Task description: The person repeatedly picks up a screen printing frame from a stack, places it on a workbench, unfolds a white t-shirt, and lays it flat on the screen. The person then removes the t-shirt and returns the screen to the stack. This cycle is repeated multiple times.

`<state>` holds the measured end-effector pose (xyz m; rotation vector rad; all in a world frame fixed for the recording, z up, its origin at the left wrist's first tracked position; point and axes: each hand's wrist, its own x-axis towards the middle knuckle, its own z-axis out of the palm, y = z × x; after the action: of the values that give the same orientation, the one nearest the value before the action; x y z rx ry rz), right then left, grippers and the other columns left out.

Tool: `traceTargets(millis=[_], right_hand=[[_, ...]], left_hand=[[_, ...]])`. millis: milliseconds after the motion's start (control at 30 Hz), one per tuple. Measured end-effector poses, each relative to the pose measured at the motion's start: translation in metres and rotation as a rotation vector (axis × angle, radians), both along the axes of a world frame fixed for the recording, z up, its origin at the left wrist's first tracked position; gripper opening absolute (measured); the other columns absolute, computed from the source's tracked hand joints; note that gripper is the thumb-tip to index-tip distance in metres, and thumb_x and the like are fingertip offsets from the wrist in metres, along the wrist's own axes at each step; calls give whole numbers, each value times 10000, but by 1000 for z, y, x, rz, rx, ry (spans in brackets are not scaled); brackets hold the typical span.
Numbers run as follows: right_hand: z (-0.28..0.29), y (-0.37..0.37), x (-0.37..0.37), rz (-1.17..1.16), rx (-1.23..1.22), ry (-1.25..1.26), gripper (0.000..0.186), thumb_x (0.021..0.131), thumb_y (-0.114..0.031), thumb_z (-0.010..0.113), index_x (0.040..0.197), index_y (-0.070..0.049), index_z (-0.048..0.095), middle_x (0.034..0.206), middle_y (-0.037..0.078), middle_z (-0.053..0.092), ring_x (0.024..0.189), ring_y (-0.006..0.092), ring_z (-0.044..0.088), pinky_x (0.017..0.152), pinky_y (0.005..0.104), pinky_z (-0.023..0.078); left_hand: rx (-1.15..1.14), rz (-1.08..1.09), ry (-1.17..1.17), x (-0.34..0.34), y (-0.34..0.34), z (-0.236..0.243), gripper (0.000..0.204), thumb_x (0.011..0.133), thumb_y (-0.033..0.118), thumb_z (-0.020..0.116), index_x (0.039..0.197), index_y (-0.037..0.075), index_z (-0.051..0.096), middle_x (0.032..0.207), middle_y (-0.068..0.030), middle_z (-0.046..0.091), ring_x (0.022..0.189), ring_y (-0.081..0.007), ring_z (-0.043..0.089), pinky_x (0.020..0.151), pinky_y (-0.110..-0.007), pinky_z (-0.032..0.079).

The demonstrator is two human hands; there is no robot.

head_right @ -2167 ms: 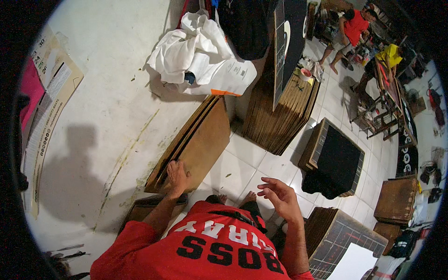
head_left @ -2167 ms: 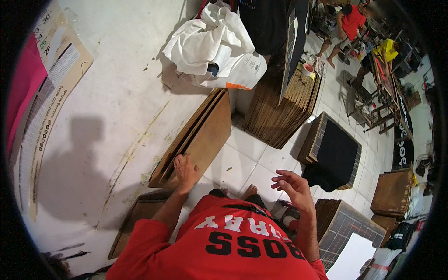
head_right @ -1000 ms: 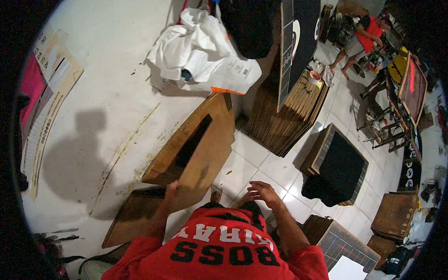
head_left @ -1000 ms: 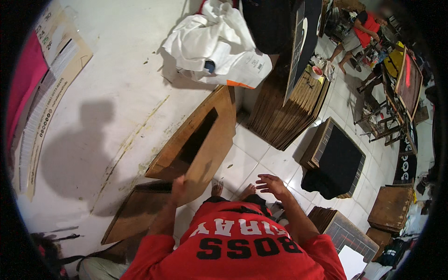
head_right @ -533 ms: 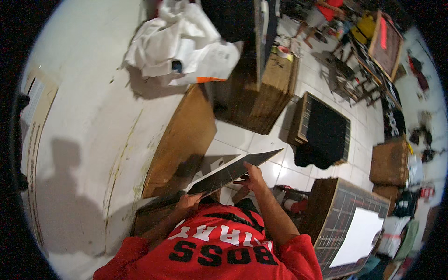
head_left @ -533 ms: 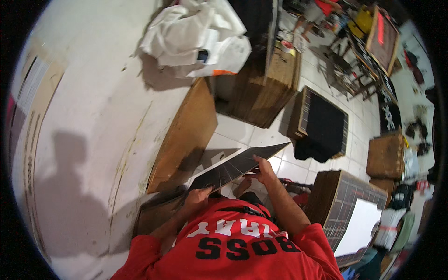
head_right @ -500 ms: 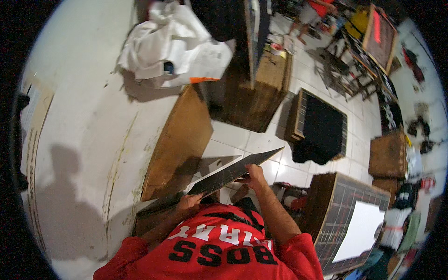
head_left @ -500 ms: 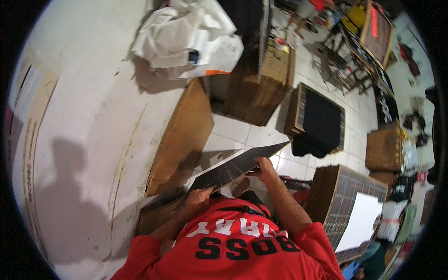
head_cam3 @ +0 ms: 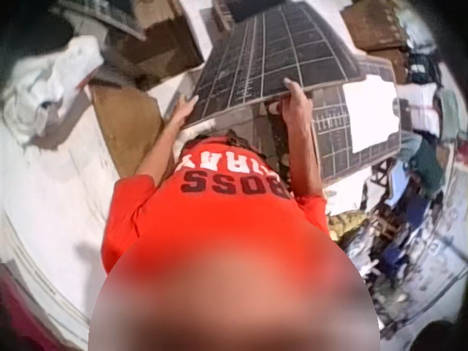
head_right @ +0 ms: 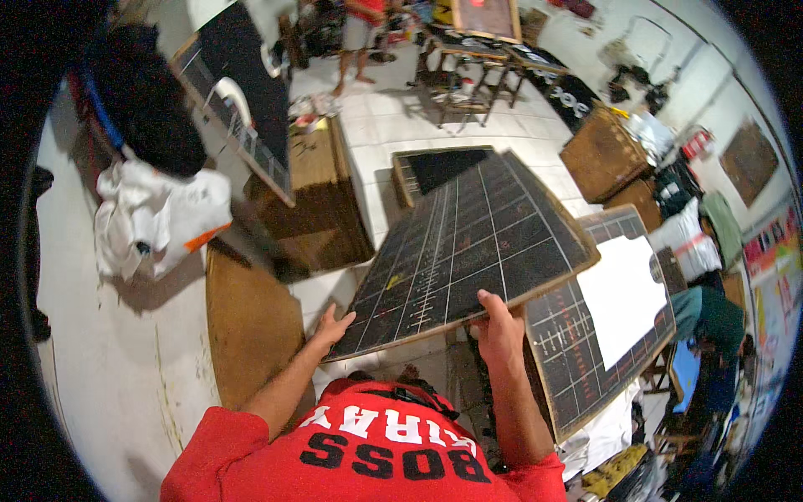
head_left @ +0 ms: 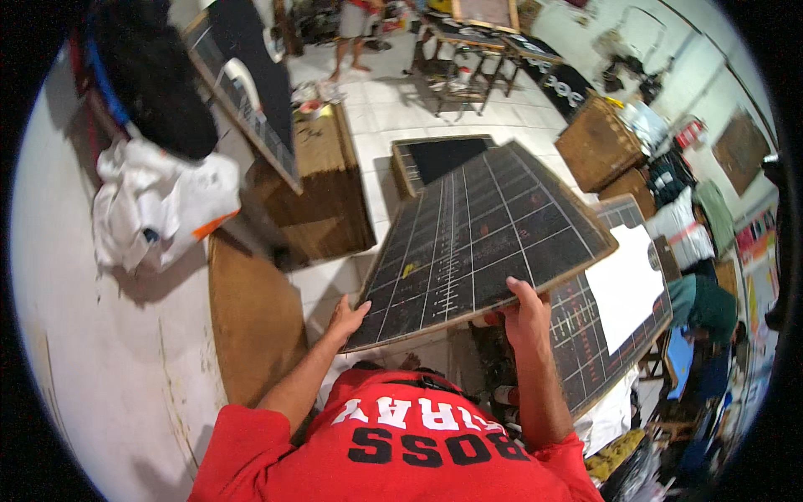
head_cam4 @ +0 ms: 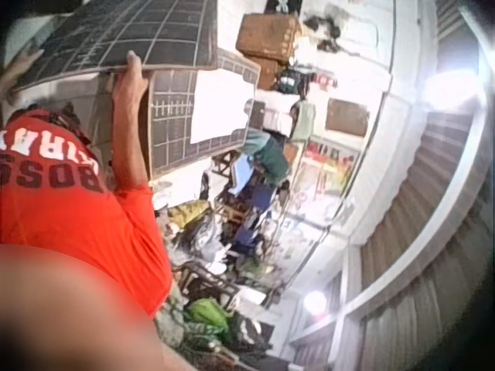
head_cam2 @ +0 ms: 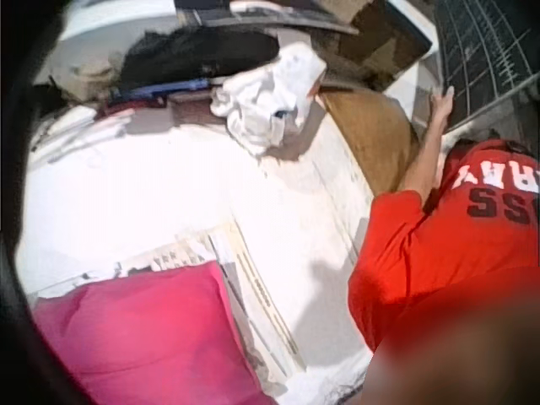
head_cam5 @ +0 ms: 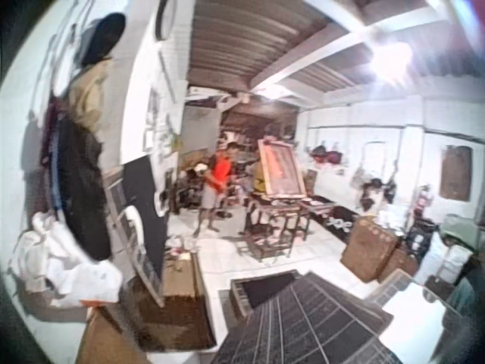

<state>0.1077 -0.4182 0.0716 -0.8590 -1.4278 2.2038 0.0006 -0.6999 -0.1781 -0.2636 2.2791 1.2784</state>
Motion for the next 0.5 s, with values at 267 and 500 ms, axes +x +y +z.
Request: traceTargets(millis=[267,500], right_hand=[[35,79,152,75,395,675,676,963,-455,558,1411,45,480,1417,219,521,1280,323,551,1085,484,421],[63,134,240,-137,276,426,1221,830,-924,321,1479,109,377,1306,302,622,1141,337,658,1008,416,501]], left_hand=[[835,316,-285,-98,113,6,442,1002,455,626,1052,24,706,990,-94,723,858,-222,704,753,-432,588],[883,234,69,-158,142,50,389,984,429,675,908,48,691,897,-13,688,839,-126,617,778,-312,494]])
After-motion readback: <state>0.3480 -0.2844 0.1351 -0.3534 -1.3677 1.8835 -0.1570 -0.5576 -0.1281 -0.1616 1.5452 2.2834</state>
